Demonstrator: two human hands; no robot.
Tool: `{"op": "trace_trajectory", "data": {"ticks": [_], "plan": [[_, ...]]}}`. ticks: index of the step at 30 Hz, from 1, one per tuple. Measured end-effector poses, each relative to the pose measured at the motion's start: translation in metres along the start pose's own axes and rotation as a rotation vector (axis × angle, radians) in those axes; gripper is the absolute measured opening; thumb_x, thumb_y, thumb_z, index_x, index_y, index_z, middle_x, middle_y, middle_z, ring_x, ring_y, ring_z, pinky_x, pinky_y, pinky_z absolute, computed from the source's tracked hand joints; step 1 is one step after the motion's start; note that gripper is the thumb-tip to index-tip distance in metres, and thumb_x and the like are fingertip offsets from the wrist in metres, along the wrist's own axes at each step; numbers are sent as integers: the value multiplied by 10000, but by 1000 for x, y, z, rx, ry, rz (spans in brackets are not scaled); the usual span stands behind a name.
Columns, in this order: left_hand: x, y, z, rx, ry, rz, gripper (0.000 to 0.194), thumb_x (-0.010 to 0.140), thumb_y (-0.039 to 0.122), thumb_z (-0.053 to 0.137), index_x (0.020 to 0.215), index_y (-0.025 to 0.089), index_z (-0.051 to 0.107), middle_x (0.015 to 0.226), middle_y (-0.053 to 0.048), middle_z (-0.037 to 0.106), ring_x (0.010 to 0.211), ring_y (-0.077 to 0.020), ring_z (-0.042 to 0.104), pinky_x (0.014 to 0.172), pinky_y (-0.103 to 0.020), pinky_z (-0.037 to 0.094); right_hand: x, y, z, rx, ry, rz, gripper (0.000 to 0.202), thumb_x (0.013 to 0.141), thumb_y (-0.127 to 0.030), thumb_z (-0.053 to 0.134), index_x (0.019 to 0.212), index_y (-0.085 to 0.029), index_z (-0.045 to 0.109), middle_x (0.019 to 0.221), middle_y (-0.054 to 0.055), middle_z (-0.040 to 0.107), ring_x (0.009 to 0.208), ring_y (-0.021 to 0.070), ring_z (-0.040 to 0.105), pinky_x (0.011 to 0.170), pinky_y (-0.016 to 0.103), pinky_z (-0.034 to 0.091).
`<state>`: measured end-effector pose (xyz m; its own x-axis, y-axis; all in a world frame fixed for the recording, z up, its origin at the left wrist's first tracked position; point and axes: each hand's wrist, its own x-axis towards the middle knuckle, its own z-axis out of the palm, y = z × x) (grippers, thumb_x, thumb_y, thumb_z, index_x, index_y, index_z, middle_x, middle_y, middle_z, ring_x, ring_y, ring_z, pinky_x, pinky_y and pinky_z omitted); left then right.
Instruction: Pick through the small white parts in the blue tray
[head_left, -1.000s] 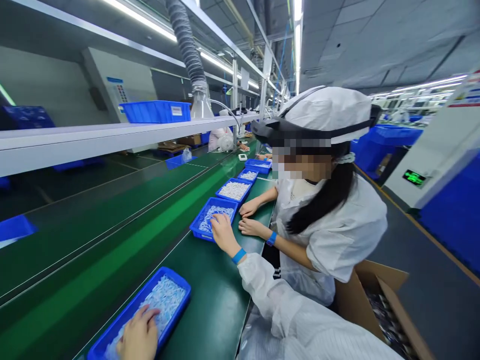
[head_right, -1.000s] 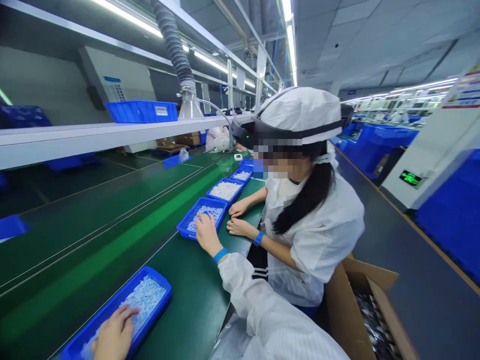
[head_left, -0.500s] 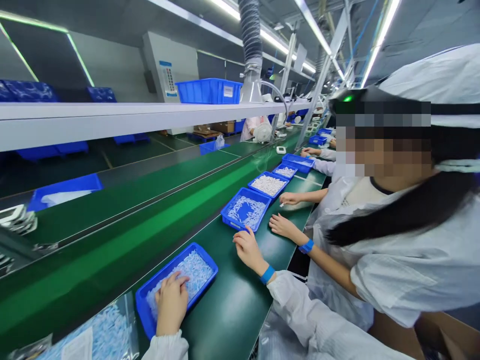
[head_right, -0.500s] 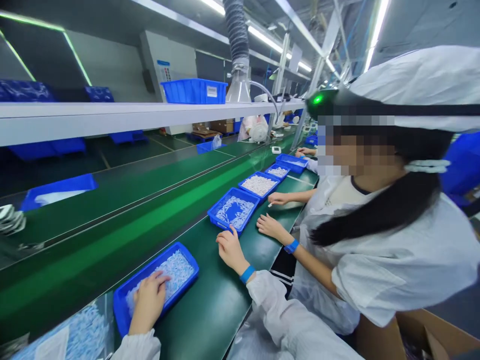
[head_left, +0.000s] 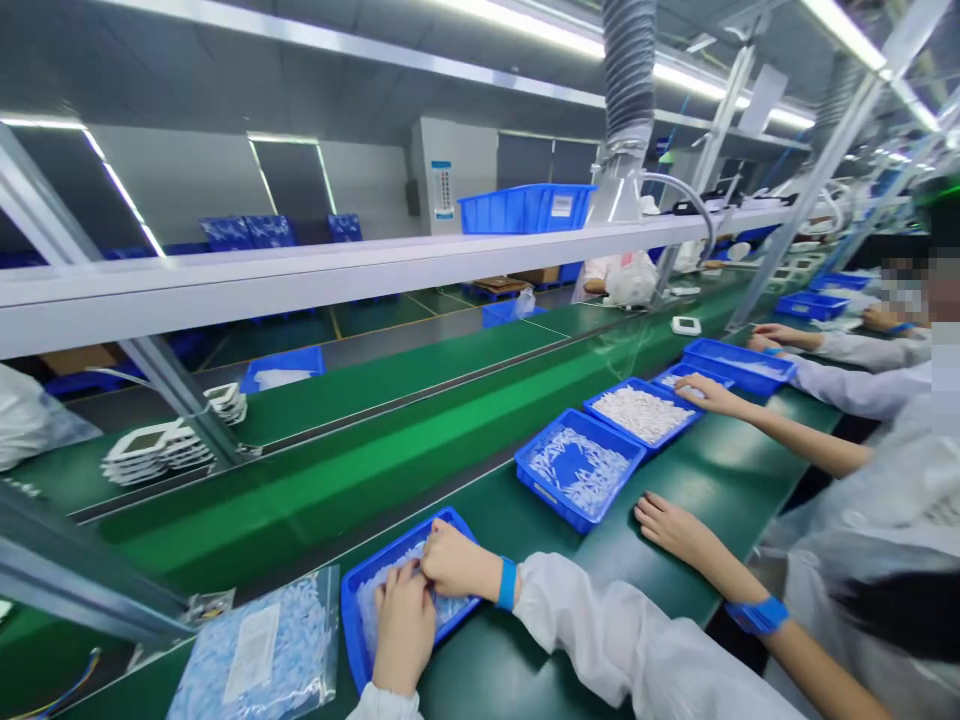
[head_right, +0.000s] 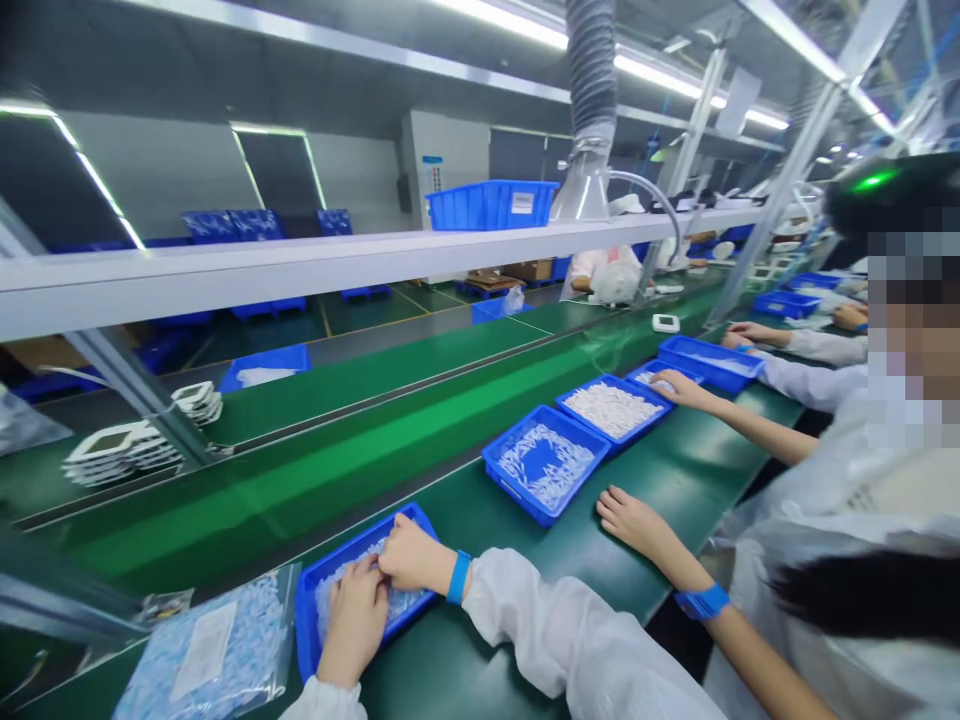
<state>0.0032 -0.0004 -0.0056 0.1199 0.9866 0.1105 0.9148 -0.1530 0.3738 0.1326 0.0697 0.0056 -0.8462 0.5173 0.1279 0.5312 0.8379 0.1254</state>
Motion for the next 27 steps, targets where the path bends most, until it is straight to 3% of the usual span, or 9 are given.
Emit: {"op": "trace_trajectory", "data": {"ticks": [3,7,10,15,22,27], "plan": [[0,1,3,6,13,-8,392,834,101,331,997,209,671,1218,-90,583,1142,-259,479,929,-416,361,0,-2,5,-1,32,-19,137,770,-190,534,684,-133,623,688,68,639,661,190,534,721,373,357],[2,-3,6,-19,-23,-27,398,837,111,321,974,220,678,1236,-81,569,1160,-257,466,934,-417,358,-5,-4,3,-7,83,78,120,780,-212,558,759,-125,638,748,91,636,744,217,536,769,404,362],[4,-6,8,-29,-62,-38,393,835,117,321,929,225,687,1255,-67,556,1187,-261,447,945,-424,351,-5,-6,0,-23,79,148,131,791,-225,572,755,-121,642,778,118,626,799,247,531,776,425,371],[4,-5,7,-33,-38,-44,391,804,88,326,896,226,680,1236,-49,565,1159,-243,460,945,-409,352,-4,-6,-4,-18,63,128,167,790,-248,594,804,-91,650,836,144,611,871,283,526,803,446,376],[-3,16,-9,-82,20,-105,332,785,94,352,846,211,657,1122,-36,600,1088,-227,473,975,-418,327,-2,-9,-2,106,-16,203,194,821,-112,498,936,-96,654,951,163,616,890,274,570,804,422,380],[1,12,-13,-69,-6,-121,269,777,151,407,921,189,632,1092,-67,611,1059,-248,486,950,-442,367,1,-1,16,40,34,159,310,792,-16,446,983,-110,670,1072,182,624,945,281,599,813,406,399]]}}
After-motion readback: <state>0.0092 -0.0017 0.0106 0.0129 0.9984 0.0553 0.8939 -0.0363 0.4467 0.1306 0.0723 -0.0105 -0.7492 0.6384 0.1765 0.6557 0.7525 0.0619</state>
